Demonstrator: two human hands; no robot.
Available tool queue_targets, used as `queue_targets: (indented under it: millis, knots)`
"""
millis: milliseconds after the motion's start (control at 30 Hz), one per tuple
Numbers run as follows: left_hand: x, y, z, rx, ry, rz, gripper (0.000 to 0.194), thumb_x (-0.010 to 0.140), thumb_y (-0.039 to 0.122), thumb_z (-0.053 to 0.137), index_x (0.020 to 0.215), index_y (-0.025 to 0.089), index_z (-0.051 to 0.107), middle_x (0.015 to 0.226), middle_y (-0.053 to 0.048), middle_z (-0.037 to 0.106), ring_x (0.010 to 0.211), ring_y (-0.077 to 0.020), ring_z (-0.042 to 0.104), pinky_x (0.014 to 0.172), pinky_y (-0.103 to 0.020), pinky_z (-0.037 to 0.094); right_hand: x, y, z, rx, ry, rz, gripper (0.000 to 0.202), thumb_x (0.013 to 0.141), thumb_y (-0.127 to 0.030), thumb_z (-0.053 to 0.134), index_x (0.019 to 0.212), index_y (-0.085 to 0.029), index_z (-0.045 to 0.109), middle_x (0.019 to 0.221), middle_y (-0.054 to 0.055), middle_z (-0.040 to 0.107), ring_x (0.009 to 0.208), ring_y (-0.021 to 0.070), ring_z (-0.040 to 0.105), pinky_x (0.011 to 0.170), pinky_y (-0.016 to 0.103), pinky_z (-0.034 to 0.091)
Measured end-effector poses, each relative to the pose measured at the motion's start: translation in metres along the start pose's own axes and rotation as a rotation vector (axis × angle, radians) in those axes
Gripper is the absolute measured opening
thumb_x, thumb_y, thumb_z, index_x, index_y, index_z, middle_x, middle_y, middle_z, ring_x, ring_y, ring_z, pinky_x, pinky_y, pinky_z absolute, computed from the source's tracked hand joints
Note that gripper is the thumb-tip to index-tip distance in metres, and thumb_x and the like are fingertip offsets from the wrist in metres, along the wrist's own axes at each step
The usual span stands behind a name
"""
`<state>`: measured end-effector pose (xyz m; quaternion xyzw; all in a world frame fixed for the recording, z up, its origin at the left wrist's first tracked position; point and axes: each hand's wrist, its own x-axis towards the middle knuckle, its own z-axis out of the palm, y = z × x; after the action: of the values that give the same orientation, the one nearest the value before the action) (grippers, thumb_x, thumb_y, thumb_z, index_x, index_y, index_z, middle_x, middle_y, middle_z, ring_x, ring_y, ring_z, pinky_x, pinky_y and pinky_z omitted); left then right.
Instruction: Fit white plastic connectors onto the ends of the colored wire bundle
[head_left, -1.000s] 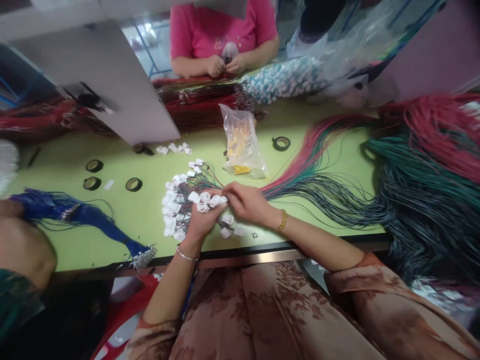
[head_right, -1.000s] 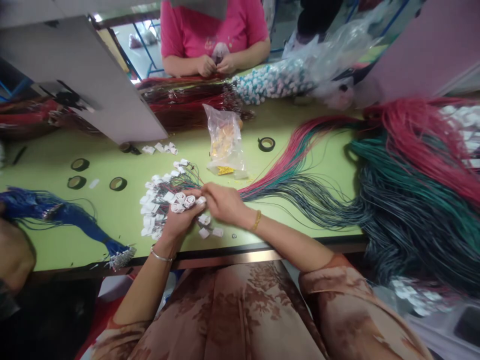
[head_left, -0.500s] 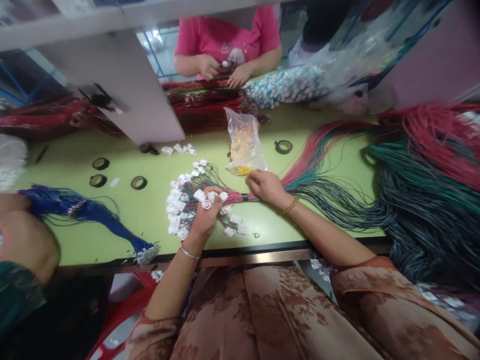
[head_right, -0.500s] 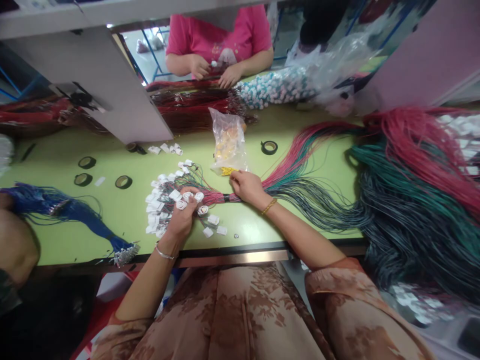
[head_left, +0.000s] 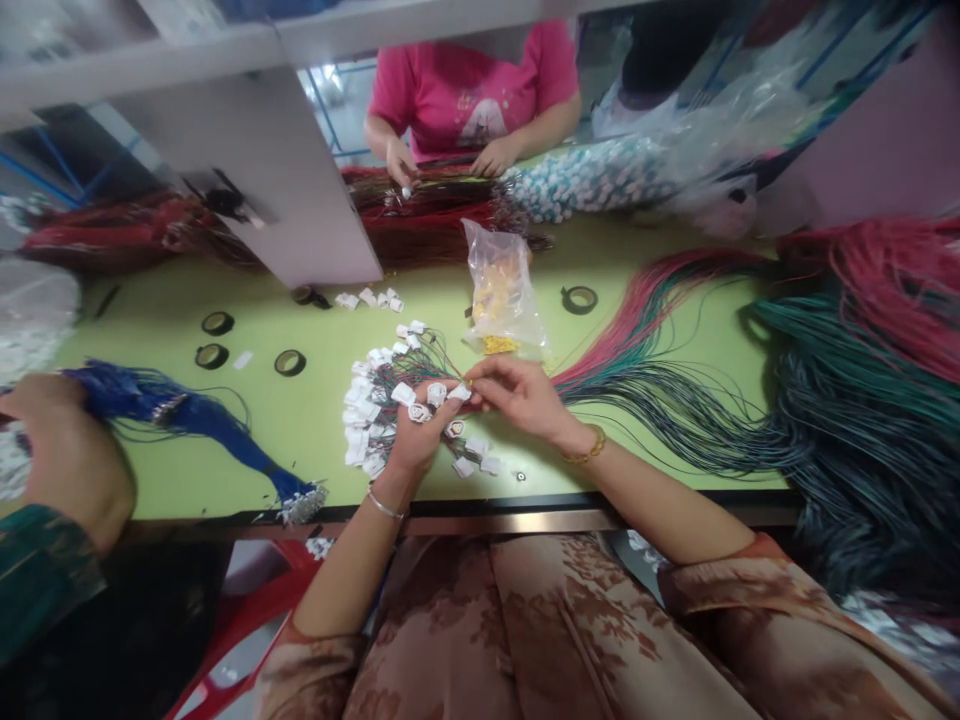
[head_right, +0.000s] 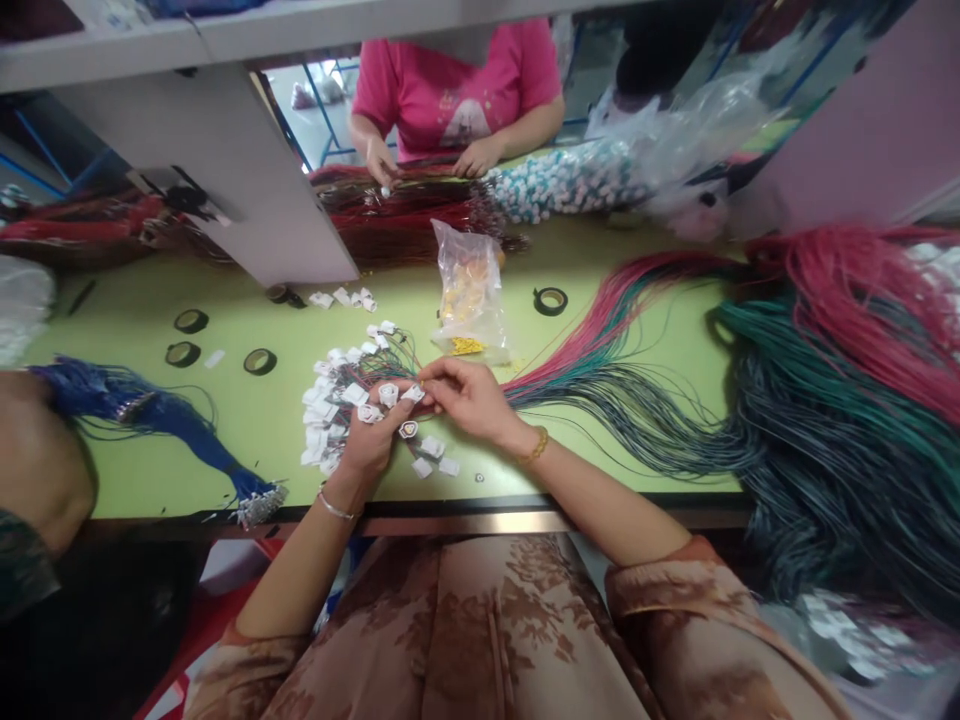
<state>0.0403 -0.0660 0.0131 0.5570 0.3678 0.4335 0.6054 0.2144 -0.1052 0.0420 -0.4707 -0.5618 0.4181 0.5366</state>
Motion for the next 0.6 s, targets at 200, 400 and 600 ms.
queue_targets:
  millis: [200, 400, 600]
  knots:
    - [0.001, -0.001, -0.003, 0.039, 0.016, 0.045, 0.025, 0.076, 0.036, 0.079, 0.094, 0.019, 0.075, 0.093, -0.004, 0.072, 0.090, -0.0180, 0.066, 0.089, -0.032, 0.051, -0.008, 0.000, 0.009, -0.430, 0.110, -0.359, 0.013, 0.092, -0.017, 0.053, 0.092, -0.019, 0.066, 0.088, 0.006, 0.068, 0.086, 0.0176, 0.062, 0.078, 0.033, 0.052]
    - [0.002, 0.002, -0.003, 0.025, 0.039, 0.028, 0.025, 0.071, 0.032, 0.082, 0.091, 0.019, 0.076, 0.093, -0.005, 0.073, 0.091, -0.0188, 0.067, 0.089, -0.034, 0.052, -0.009, 0.003, 0.011, -0.428, 0.133, -0.337, 0.009, 0.092, -0.018, 0.053, 0.099, -0.019, 0.058, 0.088, 0.004, 0.068, 0.078, 0.0153, 0.064, 0.071, 0.028, 0.051]
    - [0.002, 0.005, -0.004, 0.015, 0.037, -0.015, 0.029, 0.068, 0.035, 0.084, 0.091, 0.018, 0.077, 0.092, -0.005, 0.074, 0.088, -0.0200, 0.068, 0.087, -0.035, 0.054, -0.010, 0.011, 0.017, -0.242, 0.175, -0.188, 0.012, 0.091, -0.024, 0.057, 0.101, -0.021, 0.052, 0.084, 0.001, 0.068, 0.072, 0.0131, 0.065, 0.065, 0.025, 0.052]
